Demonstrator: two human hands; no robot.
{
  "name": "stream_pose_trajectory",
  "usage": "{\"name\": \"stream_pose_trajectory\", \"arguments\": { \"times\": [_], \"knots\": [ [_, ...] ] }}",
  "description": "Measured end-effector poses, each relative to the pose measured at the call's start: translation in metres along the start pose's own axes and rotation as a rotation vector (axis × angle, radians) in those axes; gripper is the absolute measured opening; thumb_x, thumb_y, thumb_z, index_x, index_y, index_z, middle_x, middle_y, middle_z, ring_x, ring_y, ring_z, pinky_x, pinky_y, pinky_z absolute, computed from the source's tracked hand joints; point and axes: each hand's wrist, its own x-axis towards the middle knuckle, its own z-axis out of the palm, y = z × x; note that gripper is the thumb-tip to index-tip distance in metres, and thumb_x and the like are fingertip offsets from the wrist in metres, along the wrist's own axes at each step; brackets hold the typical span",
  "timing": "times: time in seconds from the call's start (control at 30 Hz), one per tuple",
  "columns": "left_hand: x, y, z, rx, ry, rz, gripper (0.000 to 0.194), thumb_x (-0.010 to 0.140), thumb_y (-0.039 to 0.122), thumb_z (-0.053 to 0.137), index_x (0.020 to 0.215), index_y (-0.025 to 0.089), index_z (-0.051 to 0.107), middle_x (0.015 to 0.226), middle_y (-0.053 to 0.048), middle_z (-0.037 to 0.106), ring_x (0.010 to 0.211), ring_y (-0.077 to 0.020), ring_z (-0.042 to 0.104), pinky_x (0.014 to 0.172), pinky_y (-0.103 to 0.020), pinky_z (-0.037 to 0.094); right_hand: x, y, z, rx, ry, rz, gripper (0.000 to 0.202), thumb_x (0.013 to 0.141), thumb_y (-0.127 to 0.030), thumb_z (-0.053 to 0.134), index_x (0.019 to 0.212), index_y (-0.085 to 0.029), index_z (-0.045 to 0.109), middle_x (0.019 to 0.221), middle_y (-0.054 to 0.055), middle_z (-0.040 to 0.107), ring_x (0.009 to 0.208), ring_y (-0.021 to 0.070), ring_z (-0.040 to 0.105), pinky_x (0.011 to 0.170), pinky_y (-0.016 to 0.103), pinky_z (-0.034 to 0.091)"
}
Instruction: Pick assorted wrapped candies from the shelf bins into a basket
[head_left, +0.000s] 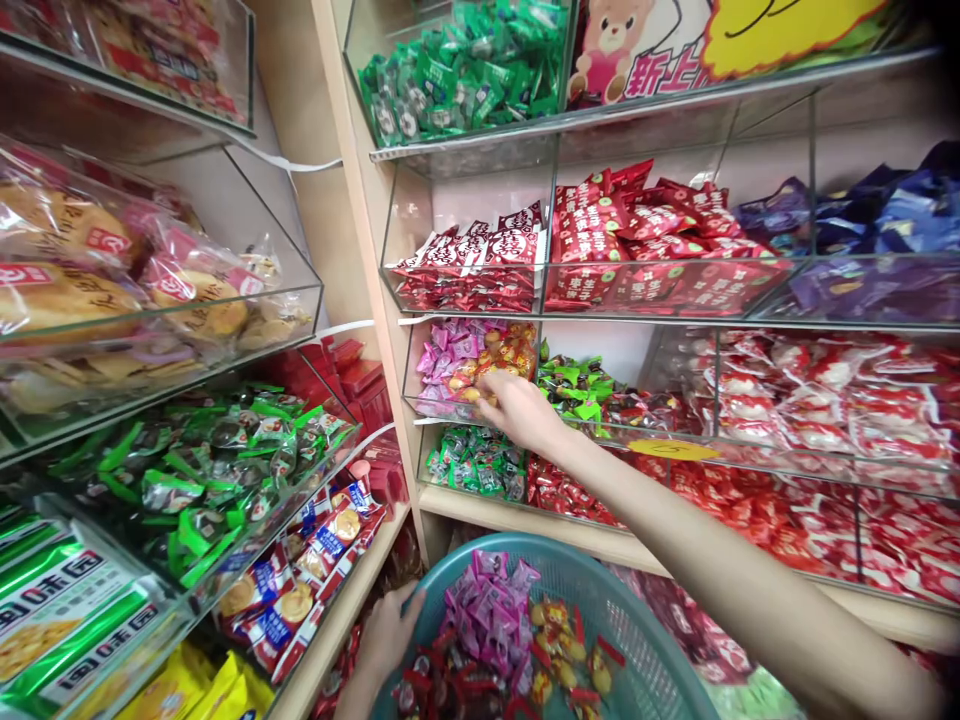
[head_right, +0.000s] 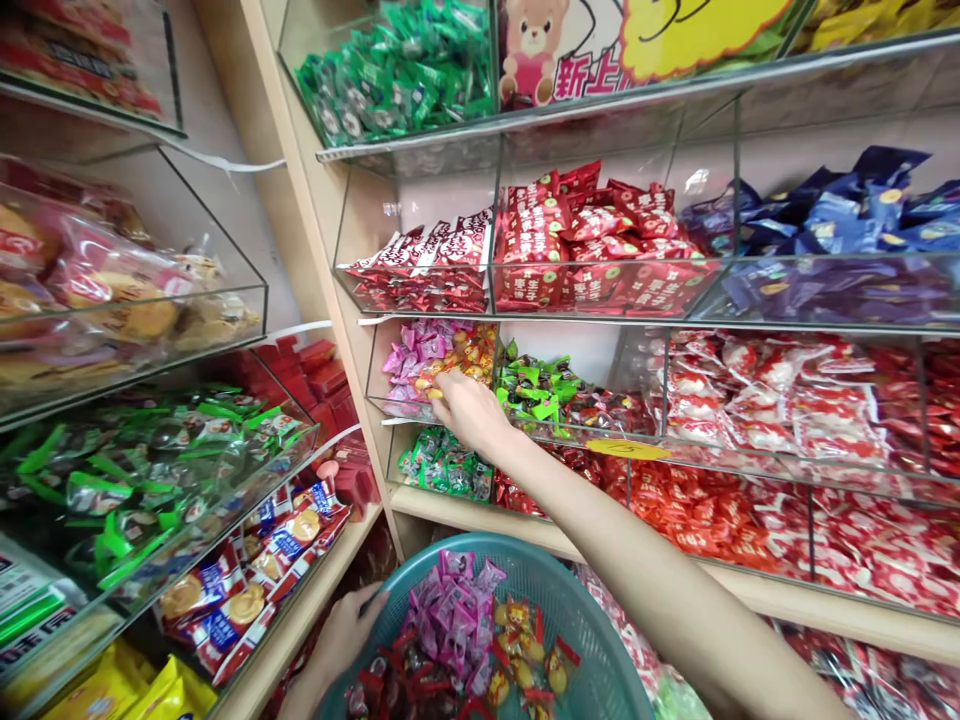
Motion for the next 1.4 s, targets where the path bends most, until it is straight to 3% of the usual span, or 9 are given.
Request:
{"name": "stream_pose_trajectory", "arguments": {
  "times": [0.07, 0.17, 0.27, 0.6, 0.83, 0.97, 1.07, 1.23, 1.4],
  "knots": [
    [-0.008, -0.024, 0.006, -0.125, -0.005, 0.069, 0.045, 0.084, 0.048, 0.036, 0.108, 0.024, 0.065, 0.113, 0.002, 0.066, 0.106, -0.0165, 0.060, 0.093, -0.023, 0.045, 0.017, -0.002, 0.006, -0.057, -0.038, 0.027, 0.024, 0.089, -0.032, 0.041, 0.102, -0.017, 0.055, 0.099, 0.009, 0.060, 0.089, 0.0181, 0.058, 0.073, 0.026, 0.041],
    [-0.023, -0.054, 0.015, -0.206, 0.024, 0.028, 0.049, 0.082, 0.050, 0.035, 0.109, 0.022, 0.065, 0.114, 0.002, 0.065, 0.110, -0.0180, 0.057, 0.097, -0.025, 0.044, 0.031, -0.006, 0.014, -0.118, -0.107, 0.066, 0.029, 0.088, -0.037, 0.042, 0.102, -0.016, 0.057, 0.103, 0.011, 0.059, 0.091, 0.0204, 0.059, 0.073, 0.028, 0.042],
    [-0.034, -0.066, 0.018, -0.185, 0.034, -0.019, 0.048, 0.081, 0.048, 0.037, 0.110, 0.022, 0.064, 0.114, 0.002, 0.065, 0.113, -0.0184, 0.055, 0.100, -0.027, 0.042, 0.036, -0.010, 0.017, -0.161, -0.162, 0.119, 0.030, 0.088, -0.037, 0.043, 0.098, -0.014, 0.060, 0.104, 0.013, 0.060, 0.095, 0.0223, 0.059, 0.075, 0.029, 0.043],
    [-0.056, -0.023, 0.005, 0.125, -0.010, -0.180, 0.047, 0.089, 0.030, 0.028, 0.129, 0.013, 0.046, 0.128, -0.009, 0.055, 0.117, -0.0220, 0.052, 0.098, -0.035, 0.040, 0.038, -0.002, 0.022, -0.182, -0.129, 0.102, 0.026, 0.089, -0.013, 0.035, 0.093, -0.012, 0.061, 0.095, 0.015, 0.063, 0.086, 0.0200, 0.060, 0.071, 0.026, 0.040],
    [-0.056, -0.016, 0.006, 0.148, -0.009, -0.166, 0.047, 0.090, 0.029, 0.025, 0.129, 0.011, 0.044, 0.129, -0.011, 0.054, 0.120, -0.0198, 0.050, 0.100, -0.032, 0.037, 0.037, 0.007, 0.019, 0.035, 0.092, 0.079, 0.026, 0.085, -0.012, 0.039, 0.073, -0.013, 0.062, 0.075, 0.009, 0.064, 0.070, 0.0146, 0.057, 0.065, 0.023, 0.034],
    [-0.051, -0.012, 0.006, 0.184, -0.003, -0.142, 0.048, 0.091, 0.028, 0.021, 0.130, 0.012, 0.044, 0.130, -0.011, 0.053, 0.121, -0.0190, 0.049, 0.100, -0.031, 0.038, -0.001, 0.004, 0.002, 0.292, 0.184, -0.014, 0.026, 0.085, -0.014, 0.040, 0.069, -0.015, 0.060, 0.066, 0.002, 0.061, 0.063, 0.0112, 0.054, 0.063, 0.021, 0.034],
    [-0.050, -0.010, 0.008, 0.210, 0.008, -0.142, 0.049, 0.091, 0.030, 0.021, 0.131, 0.012, 0.043, 0.130, -0.012, 0.053, 0.118, -0.0199, 0.051, 0.097, -0.031, 0.041, -0.054, 0.007, 0.009, 0.486, 0.018, -0.023, 0.026, 0.085, -0.016, 0.040, 0.066, -0.016, 0.058, 0.060, -0.001, 0.058, 0.056, 0.0094, 0.051, 0.059, 0.020, 0.034],
    [-0.049, -0.012, 0.010, 0.205, 0.021, -0.118, 0.048, 0.091, 0.031, 0.021, 0.129, 0.013, 0.045, 0.129, -0.011, 0.054, 0.115, -0.0198, 0.053, 0.094, -0.031, 0.043, -0.155, 0.035, 0.078, 0.466, -0.440, 0.098, 0.024, 0.075, -0.007, 0.042, 0.056, -0.015, 0.054, 0.051, -0.003, 0.053, 0.050, 0.0087, 0.045, 0.051, 0.019, 0.031],
    [-0.048, -0.016, 0.012, 0.182, 0.057, -0.104, 0.045, 0.090, 0.032, 0.026, 0.125, 0.018, 0.050, 0.123, -0.010, 0.059, 0.108, -0.0194, 0.059, 0.089, -0.030, 0.046, -0.209, 0.060, 0.135, 0.101, -0.527, 0.132, 0.023, 0.077, -0.006, 0.039, 0.069, -0.014, 0.060, 0.075, 0.006, 0.062, 0.070, 0.0154, 0.052, 0.062, 0.025, 0.036]
  ]
}}
